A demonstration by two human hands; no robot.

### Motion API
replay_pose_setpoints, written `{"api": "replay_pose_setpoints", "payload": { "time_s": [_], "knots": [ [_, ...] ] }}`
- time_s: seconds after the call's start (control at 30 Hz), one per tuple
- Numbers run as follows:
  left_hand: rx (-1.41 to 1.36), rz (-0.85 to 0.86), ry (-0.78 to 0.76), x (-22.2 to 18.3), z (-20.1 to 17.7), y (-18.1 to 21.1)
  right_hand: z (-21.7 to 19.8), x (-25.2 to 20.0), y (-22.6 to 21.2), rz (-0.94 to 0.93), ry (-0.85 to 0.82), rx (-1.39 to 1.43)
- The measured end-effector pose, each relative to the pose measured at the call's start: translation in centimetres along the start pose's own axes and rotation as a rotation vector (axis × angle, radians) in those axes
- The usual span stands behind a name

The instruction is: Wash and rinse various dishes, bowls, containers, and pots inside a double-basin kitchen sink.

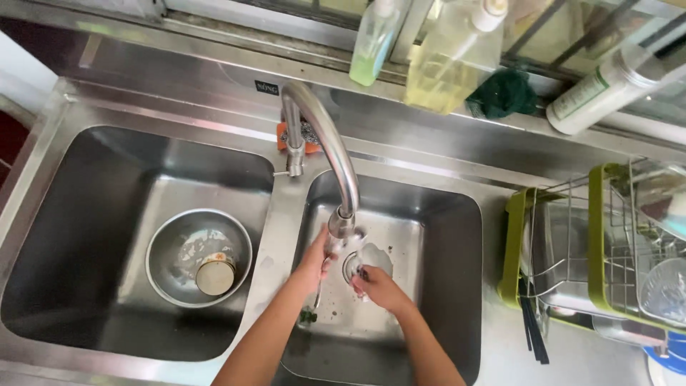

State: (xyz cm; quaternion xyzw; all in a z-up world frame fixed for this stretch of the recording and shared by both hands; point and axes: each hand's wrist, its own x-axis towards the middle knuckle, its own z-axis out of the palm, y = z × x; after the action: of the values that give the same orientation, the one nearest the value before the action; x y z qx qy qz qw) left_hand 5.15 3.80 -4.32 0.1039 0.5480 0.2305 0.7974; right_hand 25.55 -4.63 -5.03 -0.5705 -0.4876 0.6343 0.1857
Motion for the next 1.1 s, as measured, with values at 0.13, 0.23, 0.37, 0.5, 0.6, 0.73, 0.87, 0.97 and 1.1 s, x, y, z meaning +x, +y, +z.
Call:
{"api": "replay_pose_setpoints", "payload": {
  "time_s": [0.13,0.23,0.37,0.5,0.6,0.73,0.87,0.97,1.1],
  "knots": [
    [-0.15,0.032,-0.008,2.5,0.1,-2.2,1.4,0.0,-1.4,0.216,-0.012,0.328],
    [-0.287,0.233,-0.139,3.0,0.5,-3.3,3.0,0.5,-1.2,0.294,-0.083,0.351],
    [-0.167,0.284,-0.062,3.0,0.9,-3.0,4.0,1.7,1.5,0.112,-0.058,0.023],
    [-0.097,0.296,0.048,5.2,-0.2,-3.2,1.4,2.6,2.6,-0.066,0.063,-0.415],
    [-0.117,0.284,0.026,5.2,-1.2,-3.3,0.0,2.7,-3.8,0.236,0.195,-0.206],
    [-0.271,0.14,-0.147,2.9,0.2,-3.6,2.3,6.6,-3.8,-0.093,0.222,0.243],
    [-0.333,0.122,-0.186,-0.7,2.0,-2.1,4.4,7.9,-7.1,-0.354,0.697,-0.247],
    [-0.239,0.177,-0.18,0.1,0.9,-3.2,4.1,8.3,-6.5,-0.201,0.396,0.31],
    [-0.107,0.228,-0.216,2.3,-0.5,-3.6,3.0,7.4,-7.8,-0.009,0.201,0.788]
  ]
}}
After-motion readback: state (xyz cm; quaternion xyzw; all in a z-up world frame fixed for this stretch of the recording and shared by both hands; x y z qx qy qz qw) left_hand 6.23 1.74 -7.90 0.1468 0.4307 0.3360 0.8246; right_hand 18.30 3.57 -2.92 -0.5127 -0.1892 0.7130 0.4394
